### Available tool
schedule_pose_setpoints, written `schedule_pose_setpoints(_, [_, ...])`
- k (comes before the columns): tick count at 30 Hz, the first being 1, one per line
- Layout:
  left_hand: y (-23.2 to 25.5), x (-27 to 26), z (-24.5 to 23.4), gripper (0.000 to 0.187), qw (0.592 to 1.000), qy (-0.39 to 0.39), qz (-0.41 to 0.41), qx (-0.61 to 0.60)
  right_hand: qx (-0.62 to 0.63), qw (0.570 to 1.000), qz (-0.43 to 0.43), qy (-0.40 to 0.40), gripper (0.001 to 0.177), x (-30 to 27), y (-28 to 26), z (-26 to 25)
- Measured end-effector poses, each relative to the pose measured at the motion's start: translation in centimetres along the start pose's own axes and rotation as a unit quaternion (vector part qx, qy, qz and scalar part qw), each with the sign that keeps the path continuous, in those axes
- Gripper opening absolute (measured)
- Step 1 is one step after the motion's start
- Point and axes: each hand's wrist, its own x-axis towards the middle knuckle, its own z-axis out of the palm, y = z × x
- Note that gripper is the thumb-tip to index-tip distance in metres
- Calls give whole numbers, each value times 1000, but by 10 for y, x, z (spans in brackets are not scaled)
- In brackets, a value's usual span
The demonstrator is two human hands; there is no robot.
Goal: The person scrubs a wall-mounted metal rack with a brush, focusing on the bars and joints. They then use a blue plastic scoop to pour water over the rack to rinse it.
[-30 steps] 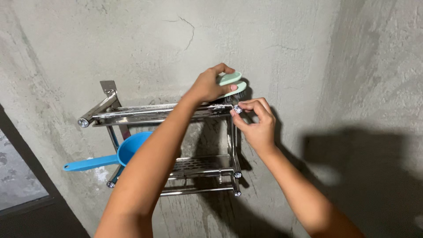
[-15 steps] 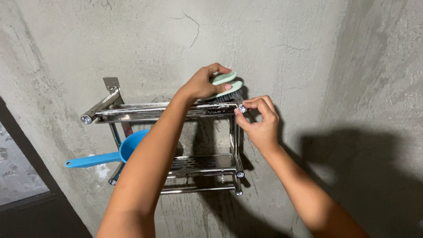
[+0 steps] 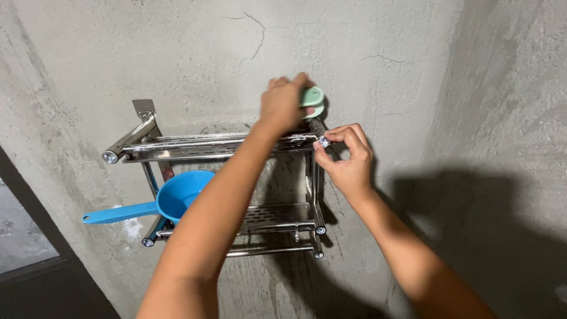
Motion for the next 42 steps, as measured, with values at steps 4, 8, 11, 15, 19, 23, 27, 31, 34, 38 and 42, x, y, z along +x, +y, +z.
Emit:
schedule_pose_setpoints(4, [8,4,1,47,981,85,152,87,1,1000,-10,-12,27,0,-1,-1])
schedule_pose_setpoints(8, [6,15,1,50,971,43,200,125,-2,1000,-12,-16,29,1,1,-2])
schedule_pose_setpoints(11, [4,20,5,31,962,26,202,182,-6,1000,-12,-15,29,2,2,-3])
schedule_pose_setpoints(15, [0,19,12,45,979,39,158,125,-7,1000,-12,-23,29,2,1,-4])
schedule_pose_setpoints(19, [-18,13,3,62,995,-58,76,11,-7,1000,-8,-28,28,3,1,-5])
schedule_pose_setpoints(23, [-60,-2,-27,66,953,-234,-58,-184,-6,1000,-16,-17,27,2,0,-4])
schedule_pose_setpoints(27, [-124,-21,-79,75,923,-373,-57,-69,-8,1000,-15,-12,27,1,4,-2])
schedule_pose_setpoints(31, [-171,-34,-118,80,922,-345,-164,60,-7,1000,-15,-10,25,-2,7,0])
schedule_pose_setpoints(34, [-158,-32,-100,69,934,-316,-151,73,-7,1000,-21,-7,25,-3,7,1])
schedule_pose_setpoints(38, [-97,-21,-42,59,963,-265,-13,-42,-9,1000,-8,-5,25,-3,5,4])
schedule_pose_setpoints(42, [-75,-8,-39,61,935,-337,-67,-90,-11,1000,-4,-5,26,-5,1,4])
